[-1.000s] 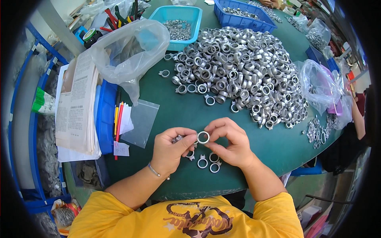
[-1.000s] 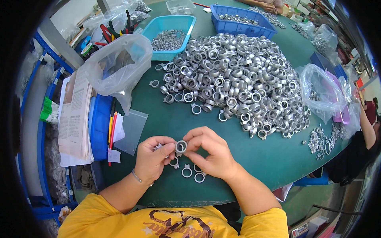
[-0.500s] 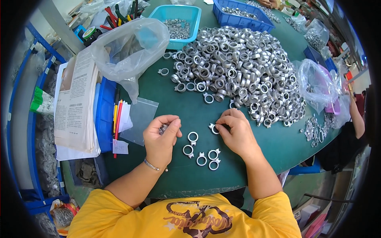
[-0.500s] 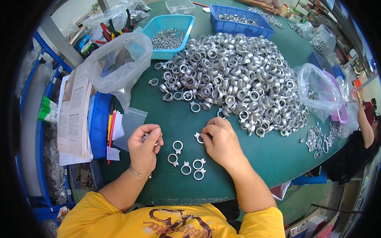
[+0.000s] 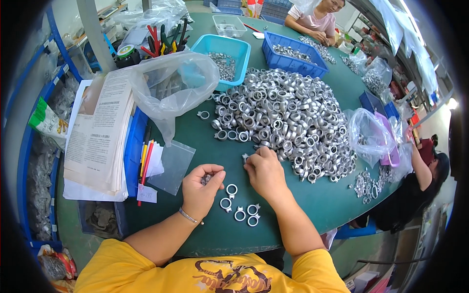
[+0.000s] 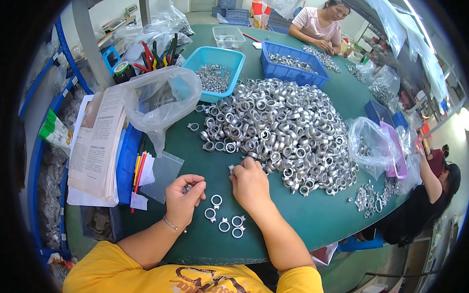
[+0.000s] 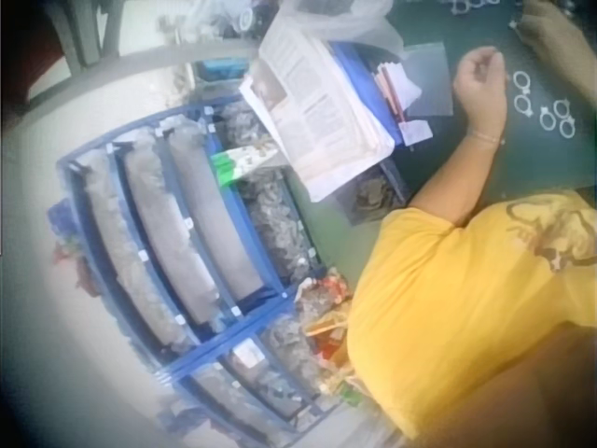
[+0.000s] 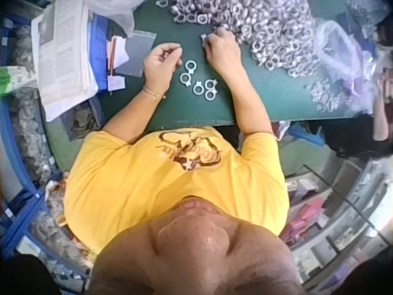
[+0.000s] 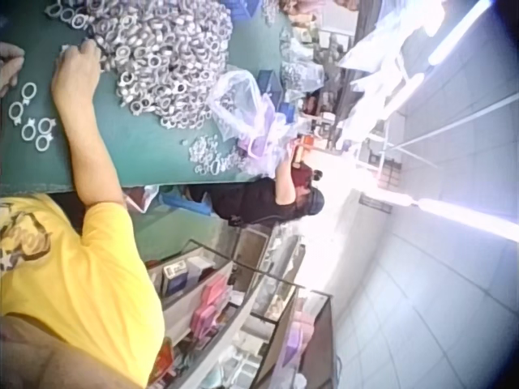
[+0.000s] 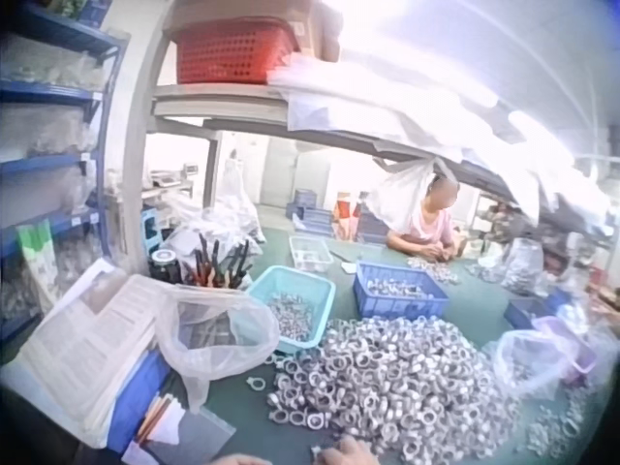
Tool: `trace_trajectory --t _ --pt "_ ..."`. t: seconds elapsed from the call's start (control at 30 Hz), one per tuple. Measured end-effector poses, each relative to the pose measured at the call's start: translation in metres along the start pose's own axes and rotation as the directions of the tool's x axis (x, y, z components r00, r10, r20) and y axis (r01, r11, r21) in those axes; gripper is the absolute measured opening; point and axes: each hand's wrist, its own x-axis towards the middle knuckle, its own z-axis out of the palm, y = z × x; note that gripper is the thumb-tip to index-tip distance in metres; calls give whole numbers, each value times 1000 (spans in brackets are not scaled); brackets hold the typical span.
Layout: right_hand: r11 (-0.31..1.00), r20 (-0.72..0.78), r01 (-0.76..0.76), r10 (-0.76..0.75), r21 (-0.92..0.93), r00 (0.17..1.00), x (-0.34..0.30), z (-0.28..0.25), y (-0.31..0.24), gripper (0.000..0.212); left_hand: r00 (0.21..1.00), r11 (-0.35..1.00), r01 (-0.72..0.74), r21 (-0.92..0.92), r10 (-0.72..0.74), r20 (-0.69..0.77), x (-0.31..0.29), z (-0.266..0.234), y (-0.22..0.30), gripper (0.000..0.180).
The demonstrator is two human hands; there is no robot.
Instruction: The person fits small metal rings and pins together by hand while working at a factory assembly table.
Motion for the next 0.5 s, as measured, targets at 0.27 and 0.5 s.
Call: trace_trajectory --t 0.27,0.5 --pt "574 -15 38 -45 818 999 -13 -6 -19 21 990 987 95 -127 -80 119 -1 -2 0 25" --pt "540 -73 35 49 841 996 -10 -3 -12 33 988 981 127 -146 -112 105 -2 -1 5 19"
